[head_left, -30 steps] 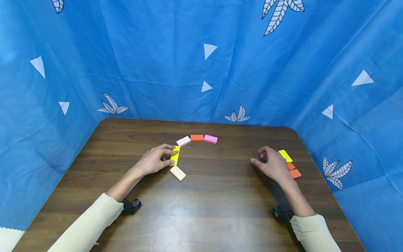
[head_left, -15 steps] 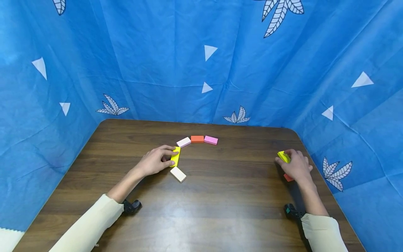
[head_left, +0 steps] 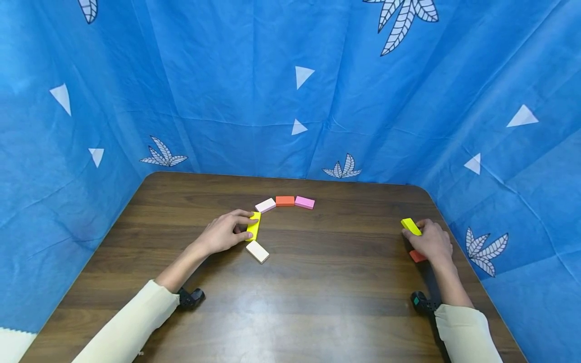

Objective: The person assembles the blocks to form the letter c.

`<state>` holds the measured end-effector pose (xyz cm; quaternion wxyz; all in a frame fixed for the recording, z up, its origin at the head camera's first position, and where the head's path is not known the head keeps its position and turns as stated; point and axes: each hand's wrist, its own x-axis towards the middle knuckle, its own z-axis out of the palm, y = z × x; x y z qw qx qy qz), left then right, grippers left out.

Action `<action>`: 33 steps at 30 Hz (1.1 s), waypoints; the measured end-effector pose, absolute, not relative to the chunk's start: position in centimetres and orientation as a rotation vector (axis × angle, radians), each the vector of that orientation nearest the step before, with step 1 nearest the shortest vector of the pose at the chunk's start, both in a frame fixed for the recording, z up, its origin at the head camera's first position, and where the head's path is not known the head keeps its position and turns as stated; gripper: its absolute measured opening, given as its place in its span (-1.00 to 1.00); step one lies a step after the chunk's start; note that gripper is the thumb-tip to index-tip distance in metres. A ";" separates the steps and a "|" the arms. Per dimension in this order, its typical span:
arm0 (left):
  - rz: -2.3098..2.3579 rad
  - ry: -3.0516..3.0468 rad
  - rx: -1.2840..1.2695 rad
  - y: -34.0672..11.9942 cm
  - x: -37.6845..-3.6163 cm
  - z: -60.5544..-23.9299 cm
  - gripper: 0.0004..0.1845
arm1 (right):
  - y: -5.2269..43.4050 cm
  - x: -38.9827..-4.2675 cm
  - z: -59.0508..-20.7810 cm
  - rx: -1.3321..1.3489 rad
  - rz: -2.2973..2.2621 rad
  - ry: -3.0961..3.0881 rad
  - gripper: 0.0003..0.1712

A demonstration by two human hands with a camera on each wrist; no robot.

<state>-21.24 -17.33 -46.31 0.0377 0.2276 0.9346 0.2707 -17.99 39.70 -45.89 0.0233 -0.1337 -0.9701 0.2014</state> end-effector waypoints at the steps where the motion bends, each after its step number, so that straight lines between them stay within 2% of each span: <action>1: 0.833 2.867 0.698 -17.4 -21.2 -46.3 -0.51 | 39.7 -18.0 -45.9 -0.414 0.619 -3.003 -0.24; 12: 0.836 2.868 0.710 -17.4 -21.3 -46.6 -0.51 | 39.8 -18.3 -46.3 -0.447 0.604 -3.011 -0.35; 33: 0.837 2.875 0.706 -17.3 -21.2 -46.6 -0.51 | 37.9 -18.6 -46.7 -0.271 0.594 -2.993 -0.41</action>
